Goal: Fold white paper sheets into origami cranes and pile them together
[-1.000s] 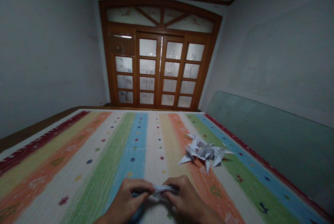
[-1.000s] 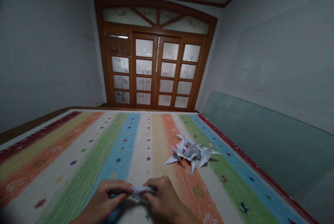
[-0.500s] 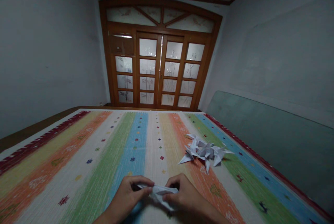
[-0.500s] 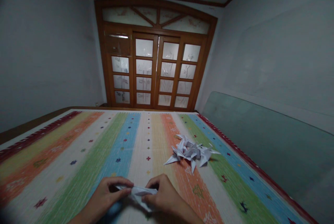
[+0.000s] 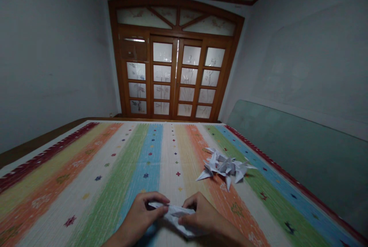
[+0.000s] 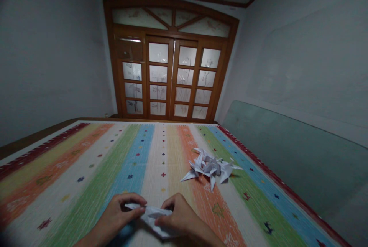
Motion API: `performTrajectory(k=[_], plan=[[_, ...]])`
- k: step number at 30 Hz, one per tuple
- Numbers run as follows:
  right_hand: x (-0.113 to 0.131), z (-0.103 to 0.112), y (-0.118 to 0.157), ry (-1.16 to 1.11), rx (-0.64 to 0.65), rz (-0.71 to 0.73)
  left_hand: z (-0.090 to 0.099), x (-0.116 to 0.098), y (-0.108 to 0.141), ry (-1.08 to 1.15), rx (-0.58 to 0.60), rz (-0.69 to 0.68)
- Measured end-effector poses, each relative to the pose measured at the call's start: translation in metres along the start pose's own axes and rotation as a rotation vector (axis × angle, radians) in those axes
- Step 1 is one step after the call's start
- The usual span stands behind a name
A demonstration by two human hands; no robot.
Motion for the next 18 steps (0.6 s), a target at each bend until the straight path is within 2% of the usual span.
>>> performTrajectory(k=[4, 10, 15, 18], plan=[[0.001, 0.0, 0.003, 0.008, -0.061, 0.038, 0.001, -0.008, 0.002, -0.093, 0.094, -0.053], [0.008, -0.002, 0.012, 0.068, -0.069, 0.099, 0.007, -0.025, 0.009, -0.3, 0.258, -0.286], [0.009, -0.005, 0.02, 0.179, -0.06, 0.111, 0.005, -0.025, 0.016, -0.444, 0.374, -0.326], [0.01, -0.005, 0.021, 0.217, -0.041, 0.147, 0.0, -0.027, 0.02, -0.432, 0.435, -0.346]])
Point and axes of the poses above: each hand's wrist, its own y-axis away from the middle knuckle, its own z-axis out of the back of the hand, x = y × z, the point moved 3 cm from there along -y, towards the middle knuckle, and after that the axes turned 6 degrees about -z, right-handed, at the moved point
